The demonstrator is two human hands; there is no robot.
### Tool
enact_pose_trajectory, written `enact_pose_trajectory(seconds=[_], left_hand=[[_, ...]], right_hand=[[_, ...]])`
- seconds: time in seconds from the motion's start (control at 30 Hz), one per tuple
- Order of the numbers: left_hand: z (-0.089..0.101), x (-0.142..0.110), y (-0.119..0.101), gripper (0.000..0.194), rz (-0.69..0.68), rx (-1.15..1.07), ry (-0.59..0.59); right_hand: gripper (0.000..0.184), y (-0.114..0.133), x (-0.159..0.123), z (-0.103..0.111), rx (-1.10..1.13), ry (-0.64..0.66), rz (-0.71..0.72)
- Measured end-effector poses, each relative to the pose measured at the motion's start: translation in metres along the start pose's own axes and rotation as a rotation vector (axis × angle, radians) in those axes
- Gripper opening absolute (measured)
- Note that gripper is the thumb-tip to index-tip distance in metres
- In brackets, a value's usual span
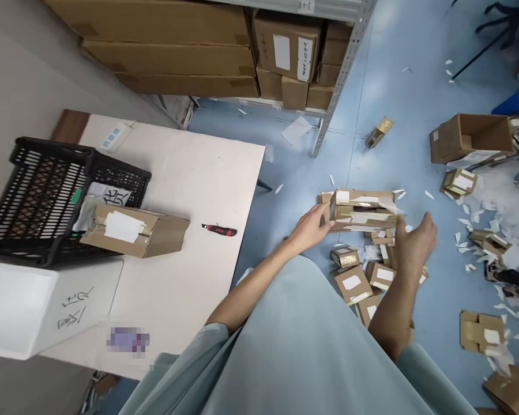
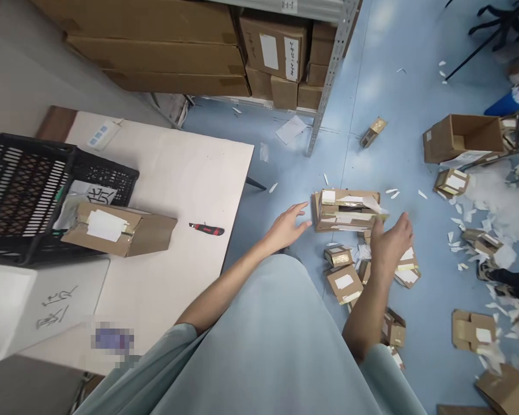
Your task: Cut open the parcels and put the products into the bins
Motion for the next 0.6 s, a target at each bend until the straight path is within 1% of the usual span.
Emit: enact_pose_trajectory(seconds=[0.07,0.13,0.23,0.33,0.43,0.53,0.6], left_hand=[[0.008,-0.002,0.007,0.059,0.014,-0.02,0.0],[0.02,-0.011,0.021,0.054,0.062,-0.033,-0.027],[0.039,-0.035,0.049,0.048,0.174,-0.068,-0.116],[0.058,-0.067,0.077,0.046,0.302,-0.142,-0.261],[0.079,-0.107,0.1,0.047,0.408,-0.226,-0.463],[0.101,-0.154,0.117,0.048,0.482,-0.294,-0.691],[0.115,-0.187,0.125,0.047,0.515,-0.322,-0.826]], right_hand=[[0.072,0.007,0.002,-0.015,0.022,0.047,-0.048],[0.074,0.024,-0.001,-0.034,0.041,0.155,-0.065],[0.07,0.067,-0.013,-0.07,0.063,0.393,0.035],[0.059,0.125,-0.031,-0.105,0.085,0.63,0.203],[0.052,0.189,-0.054,-0.134,0.07,0.849,0.396],[0.047,0.256,-0.085,-0.158,0.043,1.004,0.598],[0.045,0.299,-0.113,-0.171,0.037,1.086,0.714]])
Point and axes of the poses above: each hand's wrist, its own x-axis towards the middle knuckle, its own z-axis out of the back of the hand, y = z × x, the point moved 1 cm from there along x, towards the middle knuckle, and after that the axes turned 8 degrees about -z, right-handed, at the moved point
